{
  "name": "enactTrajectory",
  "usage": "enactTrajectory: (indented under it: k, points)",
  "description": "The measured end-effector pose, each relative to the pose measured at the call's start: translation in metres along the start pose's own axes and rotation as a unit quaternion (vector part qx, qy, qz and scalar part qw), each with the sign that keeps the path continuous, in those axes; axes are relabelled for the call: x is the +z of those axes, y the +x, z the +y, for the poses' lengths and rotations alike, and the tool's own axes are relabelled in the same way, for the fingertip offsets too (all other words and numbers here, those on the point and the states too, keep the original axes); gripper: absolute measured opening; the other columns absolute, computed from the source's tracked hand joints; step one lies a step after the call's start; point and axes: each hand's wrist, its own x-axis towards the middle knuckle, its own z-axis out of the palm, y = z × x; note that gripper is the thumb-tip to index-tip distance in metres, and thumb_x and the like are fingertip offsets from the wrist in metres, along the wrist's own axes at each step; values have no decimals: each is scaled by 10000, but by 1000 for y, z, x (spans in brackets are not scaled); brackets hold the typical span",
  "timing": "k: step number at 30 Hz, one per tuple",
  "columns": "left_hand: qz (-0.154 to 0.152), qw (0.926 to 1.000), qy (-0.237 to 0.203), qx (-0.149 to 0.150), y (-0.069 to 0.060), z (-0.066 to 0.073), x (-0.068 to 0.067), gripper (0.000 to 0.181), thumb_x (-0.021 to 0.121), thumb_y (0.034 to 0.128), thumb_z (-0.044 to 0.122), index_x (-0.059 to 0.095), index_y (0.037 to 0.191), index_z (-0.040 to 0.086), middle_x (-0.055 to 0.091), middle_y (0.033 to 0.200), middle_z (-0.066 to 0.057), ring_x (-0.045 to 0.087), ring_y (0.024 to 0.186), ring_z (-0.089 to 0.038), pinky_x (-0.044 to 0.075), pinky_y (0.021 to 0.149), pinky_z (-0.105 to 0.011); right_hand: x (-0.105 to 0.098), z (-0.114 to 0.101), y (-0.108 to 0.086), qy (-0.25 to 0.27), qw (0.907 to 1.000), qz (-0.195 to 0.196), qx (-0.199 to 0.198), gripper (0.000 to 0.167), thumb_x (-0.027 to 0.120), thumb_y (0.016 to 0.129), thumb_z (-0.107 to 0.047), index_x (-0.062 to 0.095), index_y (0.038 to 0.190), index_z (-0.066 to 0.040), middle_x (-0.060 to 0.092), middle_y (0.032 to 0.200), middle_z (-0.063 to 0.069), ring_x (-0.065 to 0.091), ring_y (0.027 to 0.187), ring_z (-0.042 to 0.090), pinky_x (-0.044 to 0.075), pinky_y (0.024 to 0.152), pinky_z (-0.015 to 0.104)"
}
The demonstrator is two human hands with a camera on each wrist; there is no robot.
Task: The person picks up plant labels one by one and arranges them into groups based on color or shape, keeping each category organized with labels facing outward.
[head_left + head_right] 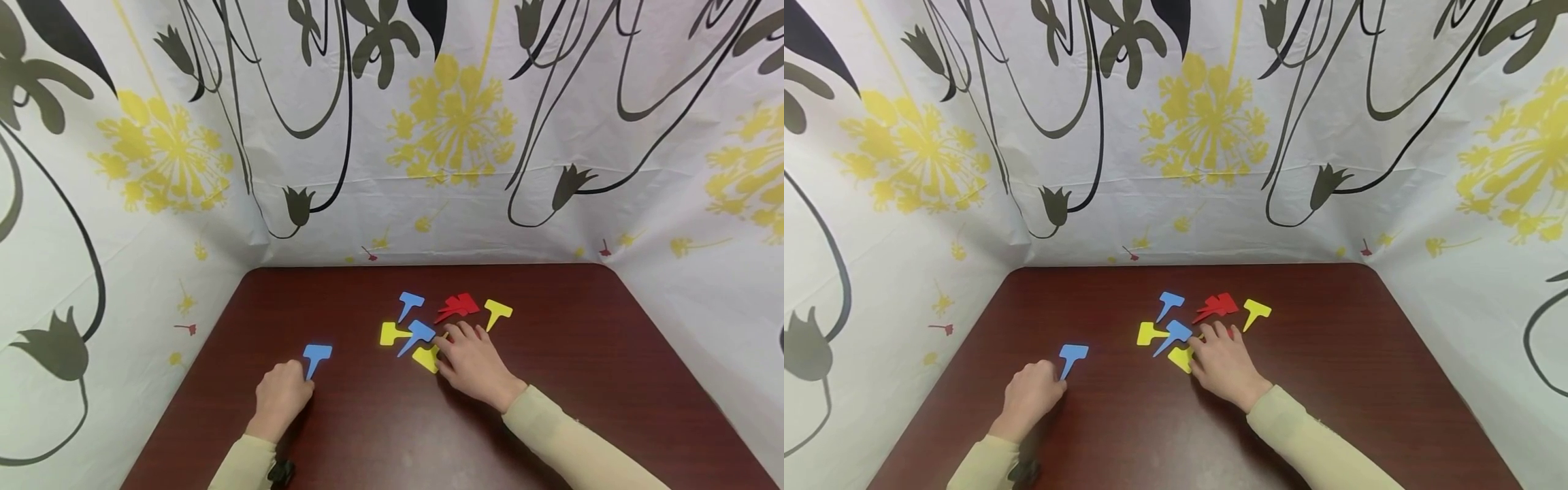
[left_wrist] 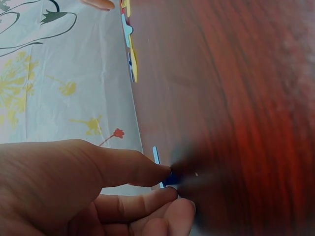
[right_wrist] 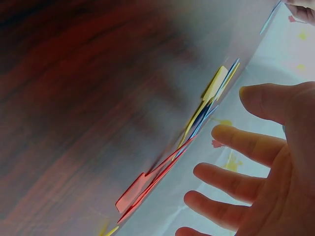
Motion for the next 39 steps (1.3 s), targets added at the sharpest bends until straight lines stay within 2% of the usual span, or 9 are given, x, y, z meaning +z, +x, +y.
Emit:
enactTrajectory:
  k: [11,19,22,26,28,30,32,35,39]
  points:
    - [-187,9997,-15,-131,2,2,2,398,671,891,149,477,545,123,367,505,-5,330,459,-153,273,388,-297,1,0,0,25,10000,-3,0,371,760,859,-365,736,1179,-179,624,1254,129,529,1162,328,382,1002,688]
    - [-194,9998,-22,-91,1,2,0,437,711,907,235,495,543,129,405,506,-14,390,455,-166,312,394,-310,3,0,0,7,9999,-99,51,401,772,849,-379,730,1194,-179,622,1253,117,524,1172,324,380,1011,681]
    - [-68,10000,-50,34,0,-1,-5,444,706,924,274,483,568,131,412,513,-14,399,454,-167,312,395,-314,2,0,3,21,10000,-70,29,413,768,850,-376,726,1209,-175,622,1258,122,529,1165,326,400,998,667]
    - [300,9984,-82,478,3,-8,-13,351,685,945,232,520,658,117,439,570,-23,421,479,-174,338,412,-319,0,0,11,-12,10000,18,-10,424,760,852,-368,721,1222,-163,627,1243,123,535,1161,333,437,970,637]
    - [513,9957,-41,771,5,-13,-15,248,693,942,209,595,747,91,492,645,-38,470,535,-185,401,444,-333,-1,0,14,-17,10000,30,-21,428,757,855,-366,720,1228,-159,631,1227,114,537,1159,333,447,964,625]
    - [703,9915,52,1094,8,-19,-17,168,708,935,205,678,888,46,591,788,-79,575,669,-229,511,536,-392,-2,-1,17,-4,10000,27,-43,435,756,858,-364,719,1236,-151,634,1213,110,539,1152,332,452,961,624]
    - [775,9860,206,1462,12,-26,-19,258,713,936,218,706,1083,7,661,1015,-144,644,918,-315,569,716,-485,-3,-1,20,20,10000,12,-61,431,754,862,-359,719,1234,-145,634,1200,104,542,1138,324,461,955,615]
    - [523,9756,465,2082,17,-38,-21,479,673,973,273,607,1355,-8,559,1392,-219,484,1318,-417,478,944,-613,-2,-2,24,67,10000,22,-71,406,744,869,-346,722,1220,-143,639,1179,92,553,1111,308,488,932,586]
    - [-226,9631,678,2597,21,-56,-20,630,562,1031,392,403,1544,62,305,1619,-144,236,1487,-398,337,1056,-673,1,-3,30,81,10000,5,-9,394,733,881,-345,719,1219,-142,650,1161,83,570,1096,294,516,911,537]
